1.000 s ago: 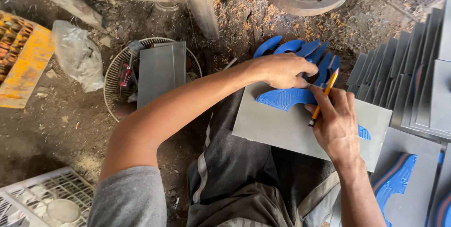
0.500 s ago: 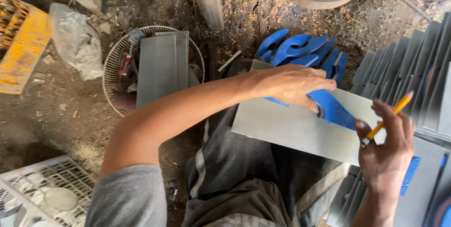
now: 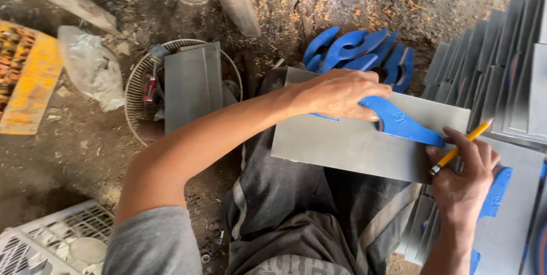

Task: The person sits on the ground and repeatedly places a blue shoe sole on a rectangular metal sheet, then uses a pencil to trace the sole's outline. After each trace, the person moves the marked sheet aside and repeats the process with a new sheet.

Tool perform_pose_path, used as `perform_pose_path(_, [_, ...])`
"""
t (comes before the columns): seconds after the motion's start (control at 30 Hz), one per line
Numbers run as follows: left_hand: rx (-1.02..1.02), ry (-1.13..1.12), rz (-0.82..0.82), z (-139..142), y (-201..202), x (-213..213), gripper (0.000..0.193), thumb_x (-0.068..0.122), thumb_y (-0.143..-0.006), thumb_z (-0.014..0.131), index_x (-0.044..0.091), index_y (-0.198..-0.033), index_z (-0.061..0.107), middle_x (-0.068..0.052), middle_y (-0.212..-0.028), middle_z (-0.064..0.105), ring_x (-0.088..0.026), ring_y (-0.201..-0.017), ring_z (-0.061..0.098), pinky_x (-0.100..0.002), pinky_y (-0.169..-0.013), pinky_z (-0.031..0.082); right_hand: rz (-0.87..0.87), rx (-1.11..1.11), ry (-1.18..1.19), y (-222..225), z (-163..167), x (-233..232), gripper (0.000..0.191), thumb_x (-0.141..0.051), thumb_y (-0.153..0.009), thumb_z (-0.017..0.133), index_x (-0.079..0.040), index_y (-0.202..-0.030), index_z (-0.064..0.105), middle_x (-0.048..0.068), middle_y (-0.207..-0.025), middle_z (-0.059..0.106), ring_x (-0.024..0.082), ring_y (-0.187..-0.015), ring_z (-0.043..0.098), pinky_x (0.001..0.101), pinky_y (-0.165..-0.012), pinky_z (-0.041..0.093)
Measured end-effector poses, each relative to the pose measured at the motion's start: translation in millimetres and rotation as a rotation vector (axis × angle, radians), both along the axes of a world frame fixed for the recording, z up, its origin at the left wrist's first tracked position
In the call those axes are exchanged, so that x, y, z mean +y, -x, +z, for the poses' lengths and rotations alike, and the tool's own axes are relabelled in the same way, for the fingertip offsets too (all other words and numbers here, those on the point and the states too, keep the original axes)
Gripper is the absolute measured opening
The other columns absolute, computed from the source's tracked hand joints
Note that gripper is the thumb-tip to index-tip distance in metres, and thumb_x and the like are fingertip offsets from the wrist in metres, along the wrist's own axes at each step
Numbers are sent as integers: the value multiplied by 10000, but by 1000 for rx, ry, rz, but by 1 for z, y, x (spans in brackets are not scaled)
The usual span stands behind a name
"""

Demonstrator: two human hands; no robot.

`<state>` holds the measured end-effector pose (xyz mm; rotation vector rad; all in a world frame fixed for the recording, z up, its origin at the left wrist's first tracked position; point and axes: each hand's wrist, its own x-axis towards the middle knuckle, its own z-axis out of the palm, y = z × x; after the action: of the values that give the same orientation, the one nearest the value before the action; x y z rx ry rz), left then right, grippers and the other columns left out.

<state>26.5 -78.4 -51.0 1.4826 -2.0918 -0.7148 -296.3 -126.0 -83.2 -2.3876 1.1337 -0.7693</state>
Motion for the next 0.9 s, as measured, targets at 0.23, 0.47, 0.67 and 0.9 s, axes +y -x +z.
perform_pose_path(0.23, [4,7,7,-2,-2,1,541,362,-892,752,86,-1339,622,-127,-1178,657,-329,-1074,663,-460,-884,534,17,8,21,-7,0,-6,293,-74,-965,831,-94,-1240,731,70,-1096,648,240,-1045,527,394,-1055,385])
perform_pose_path(0.47, [-12,1,20,8,3,-2,464,299,-871,759,24,-1234,673,-119,-1223,679,-340,-1098,665,-439,-917,531,-205,-690,-272,16,14,-16,409,-281,-1128,557,53,-1334,672,140,-961,722,205,-875,667,313,-812,552])
perform_pose_path(0.67, [-36,-47,21,22,8,-1,476,329,-883,749,1,-1220,676,-127,-1214,687,-343,-1070,678,-430,-922,538,-119,-1019,-456,38,17,-17,293,-173,-1072,567,83,-1201,629,191,-951,710,226,-824,704,308,-698,563])
perform_pose_path(0.9, [-23,-38,10,14,8,-2,479,329,-909,737,-26,-1225,675,-145,-1238,689,-355,-1095,680,-431,-946,537,-73,-970,-581,37,2,-11,236,-153,-1096,593,68,-1144,662,160,-881,685,212,-800,677,309,-704,530])
